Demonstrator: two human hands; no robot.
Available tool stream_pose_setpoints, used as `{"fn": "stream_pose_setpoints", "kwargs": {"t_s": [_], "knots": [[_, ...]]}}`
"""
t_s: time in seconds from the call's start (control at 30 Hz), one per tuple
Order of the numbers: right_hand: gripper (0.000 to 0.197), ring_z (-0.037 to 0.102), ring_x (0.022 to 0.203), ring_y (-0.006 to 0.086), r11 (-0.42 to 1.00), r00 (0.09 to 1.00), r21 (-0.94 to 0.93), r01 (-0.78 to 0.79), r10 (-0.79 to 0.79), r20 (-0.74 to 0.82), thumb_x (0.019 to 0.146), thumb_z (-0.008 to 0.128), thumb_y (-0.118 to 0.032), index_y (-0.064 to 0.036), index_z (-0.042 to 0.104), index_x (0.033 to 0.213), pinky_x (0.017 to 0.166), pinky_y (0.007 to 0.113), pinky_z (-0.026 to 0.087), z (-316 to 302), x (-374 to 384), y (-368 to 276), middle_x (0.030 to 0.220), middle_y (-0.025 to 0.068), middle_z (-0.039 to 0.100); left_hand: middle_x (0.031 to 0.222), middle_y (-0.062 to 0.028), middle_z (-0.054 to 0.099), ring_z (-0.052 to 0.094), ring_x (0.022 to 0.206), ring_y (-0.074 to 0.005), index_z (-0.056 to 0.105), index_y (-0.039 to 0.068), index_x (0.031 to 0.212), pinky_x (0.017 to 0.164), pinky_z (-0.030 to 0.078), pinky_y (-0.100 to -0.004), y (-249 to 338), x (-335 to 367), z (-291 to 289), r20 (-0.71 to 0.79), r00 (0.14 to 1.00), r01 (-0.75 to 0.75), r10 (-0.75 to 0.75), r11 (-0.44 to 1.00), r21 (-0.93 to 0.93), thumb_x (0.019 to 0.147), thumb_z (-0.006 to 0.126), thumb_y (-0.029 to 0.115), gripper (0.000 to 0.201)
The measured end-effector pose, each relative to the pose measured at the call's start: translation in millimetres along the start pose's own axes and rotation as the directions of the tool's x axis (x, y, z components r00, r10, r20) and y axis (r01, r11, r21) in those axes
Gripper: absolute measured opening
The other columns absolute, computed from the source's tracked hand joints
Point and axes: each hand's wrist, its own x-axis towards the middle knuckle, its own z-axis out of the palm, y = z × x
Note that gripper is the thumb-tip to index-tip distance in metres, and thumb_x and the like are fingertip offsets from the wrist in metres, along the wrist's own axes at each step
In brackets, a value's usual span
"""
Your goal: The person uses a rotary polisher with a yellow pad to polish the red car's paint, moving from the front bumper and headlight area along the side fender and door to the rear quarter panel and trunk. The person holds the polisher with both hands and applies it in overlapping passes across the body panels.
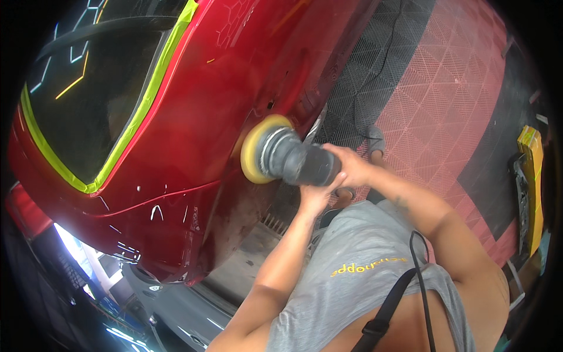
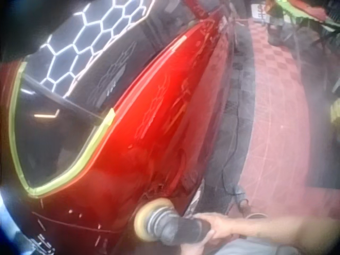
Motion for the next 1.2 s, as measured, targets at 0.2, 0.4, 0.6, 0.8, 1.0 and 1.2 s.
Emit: {"fn": "stream_pose_setpoints", "kwargs": {"t_s": [0.2, 0.4, 0.6, 0.8, 1.0, 1.2], "knots": [[0.100, 0.067, 0.128, 0.0416, 0.988, 0.990, 0.065, 0.140, -0.142, 0.024, 0.063, 0.098, -0.032, -0.0114, 0.054, 0.150, 0.109, 0.052, 0.054, 89, 8, -20, 0.137, 0.0171, 0.070, 0.149, -0.0150, 0.059, 0.059, 0.136, -0.0237, 0.048, -0.002, 0.155, 0.114, 0.050, -0.0393, 9, -69, -59, -0.160, 0.967, -0.180, 0.198, 0.976, 0.122, 0.084, 0.099, 0.029, 0.093], [0.095, 0.070, 0.123, 0.0403, 0.970, 0.984, 0.167, 0.178, -0.175, -0.034, 0.064, 0.099, -0.028, -0.0098, 0.055, 0.146, 0.105, 0.050, 0.056, 96, 11, -35, 0.130, 0.0166, 0.073, 0.156, -0.0111, 0.054, 0.054, 0.141, -0.0219, 0.045, -0.001, 0.159, 0.121, 0.045, -0.0403, 28, -74, -72, -0.129, 0.989, -0.041, 0.073, 0.971, 0.236, 0.084, 0.097, 0.015, 0.093], [0.103, 0.071, 0.125, 0.0395, 0.981, 0.982, 0.140, 0.135, -0.114, -0.153, 0.064, 0.100, -0.033, -0.0042, 0.050, 0.150, 0.108, 0.047, 0.056, 63, 14, -9, 0.131, 0.0206, 0.072, 0.127, -0.0131, 0.075, 0.072, 0.117, -0.0229, 0.068, -0.004, 0.132, 0.103, 0.057, -0.0401, 63, -34, -36, -0.065, 0.969, -0.216, 0.239, 0.944, 0.250, 0.080, 0.101, 0.024, 0.068], [0.077, 0.069, 0.120, 0.0203, 0.918, 0.964, 0.377, 0.121, -0.018, -0.267, 0.075, 0.095, -0.020, -0.0023, 0.062, 0.142, 0.108, 0.039, 0.055, -29, 27, -6, 0.135, 0.0095, 0.071, 0.128, -0.0162, 0.075, 0.073, 0.118, -0.0264, 0.061, -0.003, 0.136, 0.105, 0.057, -0.0407, 117, 50, 29, 0.067, 0.952, -0.307, 0.300, 0.933, 0.186, 0.072, 0.103, 0.020, 0.079], [0.071, 0.067, 0.121, 0.0203, 0.887, 0.942, 0.460, 0.033, 0.126, -0.310, 0.078, 0.091, -0.011, 0.0004, 0.061, 0.141, 0.107, 0.037, 0.054, -86, 26, -21, 0.134, 0.0102, 0.071, 0.132, -0.0150, 0.072, 0.071, 0.123, -0.0252, 0.059, -0.001, 0.140, 0.108, 0.055, -0.0397, 158, 75, 76, 0.099, 0.963, -0.253, 0.250, 0.967, 0.015, 0.072, 0.098, 0.009, 0.079], [0.081, 0.070, 0.120, 0.0267, 0.978, 0.963, 0.189, 0.083, -0.030, -0.267, 0.070, 0.096, -0.029, -0.0034, 0.062, 0.139, 0.109, 0.041, 0.054, -6, 24, -20, 0.133, 0.0141, 0.072, 0.136, -0.0161, 0.070, 0.068, 0.127, -0.0263, 0.054, -0.003, 0.145, 0.112, 0.054, -0.0415, 95, 30, 6, 0.068, 0.967, -0.246, 0.247, 0.969, -0.026, 0.073, 0.100, 0.013, 0.087]]}}
